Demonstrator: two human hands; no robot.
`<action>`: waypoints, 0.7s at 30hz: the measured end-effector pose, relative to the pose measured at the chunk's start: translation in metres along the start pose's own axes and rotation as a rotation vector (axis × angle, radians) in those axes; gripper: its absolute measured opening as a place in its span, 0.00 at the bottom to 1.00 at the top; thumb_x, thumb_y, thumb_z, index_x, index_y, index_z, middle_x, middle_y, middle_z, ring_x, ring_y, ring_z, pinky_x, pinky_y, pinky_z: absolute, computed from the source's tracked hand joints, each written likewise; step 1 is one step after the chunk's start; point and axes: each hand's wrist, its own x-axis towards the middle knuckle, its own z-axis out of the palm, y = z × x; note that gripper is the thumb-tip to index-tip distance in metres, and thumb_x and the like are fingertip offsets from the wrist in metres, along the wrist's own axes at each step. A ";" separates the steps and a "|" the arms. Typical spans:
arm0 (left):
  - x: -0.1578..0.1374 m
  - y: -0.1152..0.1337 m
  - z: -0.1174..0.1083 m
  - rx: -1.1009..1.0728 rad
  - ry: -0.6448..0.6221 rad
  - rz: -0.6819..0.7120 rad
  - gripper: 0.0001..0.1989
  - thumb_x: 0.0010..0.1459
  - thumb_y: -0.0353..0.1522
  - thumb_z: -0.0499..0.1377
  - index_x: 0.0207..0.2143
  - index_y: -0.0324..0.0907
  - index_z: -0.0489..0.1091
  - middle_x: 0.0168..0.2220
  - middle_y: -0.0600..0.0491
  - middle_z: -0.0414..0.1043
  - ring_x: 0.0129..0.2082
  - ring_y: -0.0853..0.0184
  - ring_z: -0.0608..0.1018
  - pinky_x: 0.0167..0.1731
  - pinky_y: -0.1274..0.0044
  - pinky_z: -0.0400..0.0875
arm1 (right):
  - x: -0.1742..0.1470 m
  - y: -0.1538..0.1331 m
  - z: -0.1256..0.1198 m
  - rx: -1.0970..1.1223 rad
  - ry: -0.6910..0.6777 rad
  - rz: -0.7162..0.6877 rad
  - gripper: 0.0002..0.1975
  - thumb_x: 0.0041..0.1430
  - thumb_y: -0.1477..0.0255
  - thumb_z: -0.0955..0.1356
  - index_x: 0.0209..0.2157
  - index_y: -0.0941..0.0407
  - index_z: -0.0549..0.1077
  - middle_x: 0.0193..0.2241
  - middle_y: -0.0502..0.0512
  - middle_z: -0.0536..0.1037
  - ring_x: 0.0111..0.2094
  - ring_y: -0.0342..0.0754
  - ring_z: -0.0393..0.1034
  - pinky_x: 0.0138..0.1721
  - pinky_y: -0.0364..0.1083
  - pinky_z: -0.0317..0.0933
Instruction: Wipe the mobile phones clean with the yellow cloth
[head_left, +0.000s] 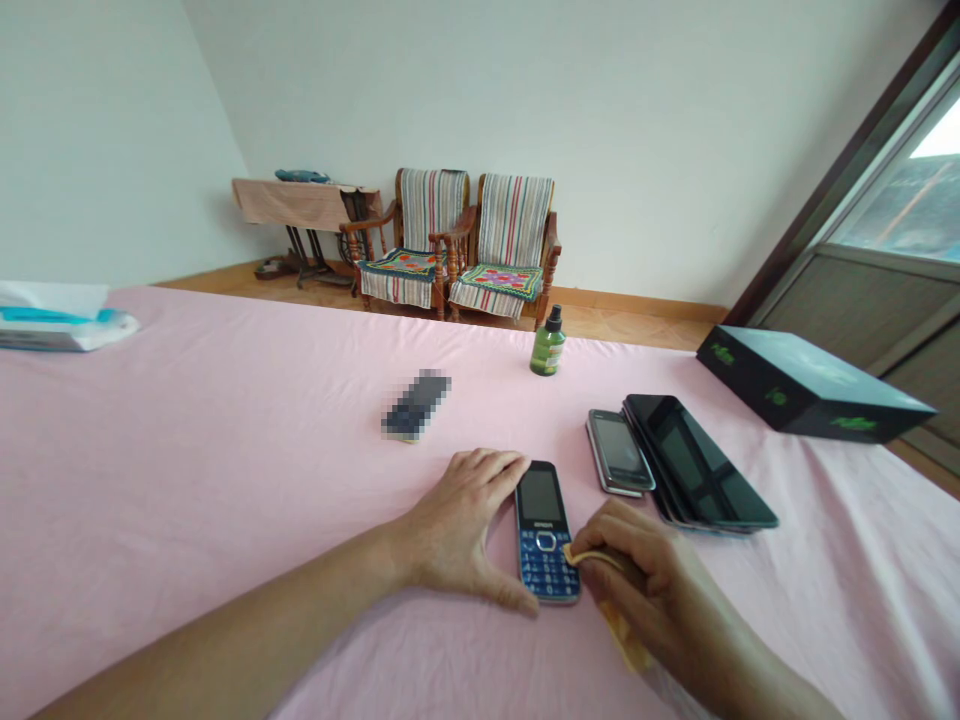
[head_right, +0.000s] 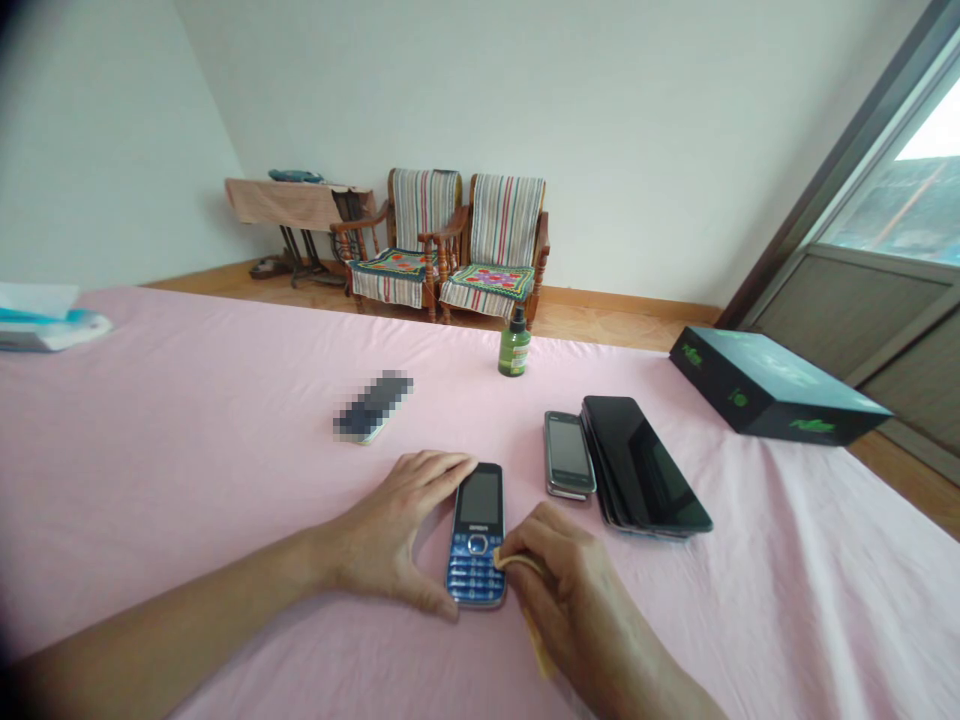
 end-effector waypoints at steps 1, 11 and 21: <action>0.000 0.000 0.000 0.002 0.001 0.002 0.60 0.35 0.60 0.66 0.64 0.37 0.53 0.63 0.38 0.56 0.60 0.45 0.61 0.60 0.57 0.53 | 0.000 -0.001 0.001 0.001 -0.014 -0.005 0.10 0.62 0.79 0.62 0.31 0.56 0.73 0.30 0.53 0.72 0.33 0.45 0.68 0.33 0.44 0.60; 0.000 0.000 0.001 -0.023 0.011 -0.008 0.59 0.35 0.60 0.66 0.64 0.40 0.53 0.62 0.40 0.57 0.59 0.45 0.61 0.59 0.57 0.54 | 0.002 -0.004 0.010 -0.089 -0.027 -0.056 0.12 0.62 0.81 0.62 0.30 0.55 0.75 0.30 0.54 0.71 0.35 0.48 0.66 0.35 0.46 0.58; -0.001 -0.002 0.003 -0.023 0.021 0.010 0.59 0.35 0.58 0.68 0.64 0.38 0.54 0.61 0.40 0.58 0.58 0.46 0.62 0.59 0.58 0.54 | 0.013 -0.014 0.025 -0.152 -0.035 -0.095 0.11 0.62 0.83 0.64 0.31 0.55 0.74 0.32 0.53 0.72 0.35 0.49 0.63 0.36 0.48 0.54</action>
